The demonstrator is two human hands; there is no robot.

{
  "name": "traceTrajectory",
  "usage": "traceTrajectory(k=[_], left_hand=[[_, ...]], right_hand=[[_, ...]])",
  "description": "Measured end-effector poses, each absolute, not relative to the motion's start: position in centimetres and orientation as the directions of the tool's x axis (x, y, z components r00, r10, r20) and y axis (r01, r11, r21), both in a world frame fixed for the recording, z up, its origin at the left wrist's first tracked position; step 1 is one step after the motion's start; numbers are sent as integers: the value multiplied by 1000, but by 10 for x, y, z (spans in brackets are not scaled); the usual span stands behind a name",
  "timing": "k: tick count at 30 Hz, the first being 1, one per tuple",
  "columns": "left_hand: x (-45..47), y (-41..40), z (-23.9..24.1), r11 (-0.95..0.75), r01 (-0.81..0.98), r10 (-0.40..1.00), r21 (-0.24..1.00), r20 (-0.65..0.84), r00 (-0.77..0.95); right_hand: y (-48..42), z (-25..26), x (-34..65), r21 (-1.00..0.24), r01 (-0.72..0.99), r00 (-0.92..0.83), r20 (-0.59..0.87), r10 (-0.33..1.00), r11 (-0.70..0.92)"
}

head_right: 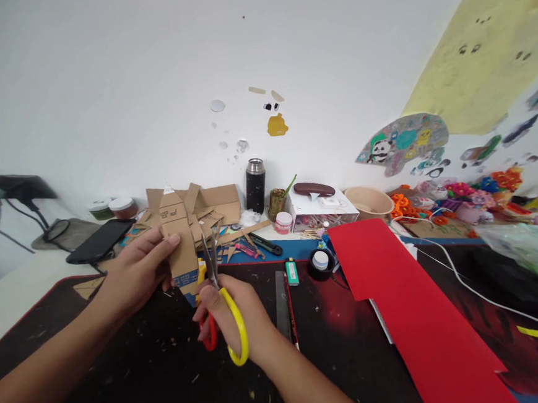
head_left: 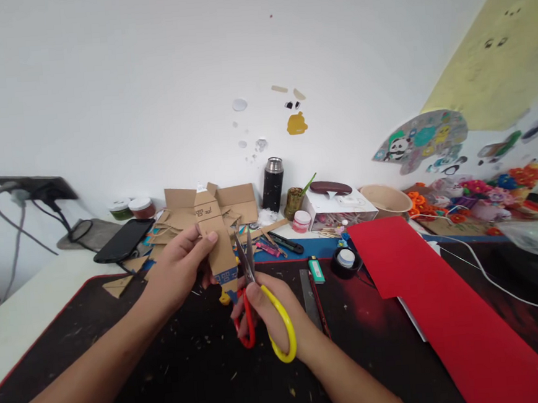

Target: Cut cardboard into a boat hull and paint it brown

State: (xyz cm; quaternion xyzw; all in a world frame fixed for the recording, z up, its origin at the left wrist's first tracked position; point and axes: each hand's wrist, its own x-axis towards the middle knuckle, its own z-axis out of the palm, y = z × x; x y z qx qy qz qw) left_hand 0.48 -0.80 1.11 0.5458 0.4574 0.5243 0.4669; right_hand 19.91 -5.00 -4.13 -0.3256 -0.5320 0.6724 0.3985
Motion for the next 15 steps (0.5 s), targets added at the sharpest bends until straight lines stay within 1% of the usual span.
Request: traceTrajectory(k=[3, 8, 15], left_hand=[[4, -9, 12, -167, 66, 986, 984, 166, 20], [4, -10, 16, -206, 160, 973, 965, 219, -69], [6, -13, 19, -216, 191, 968, 958, 235, -84]], right_hand=[[-53, -45, 199, -993, -112, -443, 15, 896, -39], [-54, -47, 200, -999, 19, -429, 30, 903, 43], [-57, -41, 202, -980, 134, -455, 73, 888, 149]])
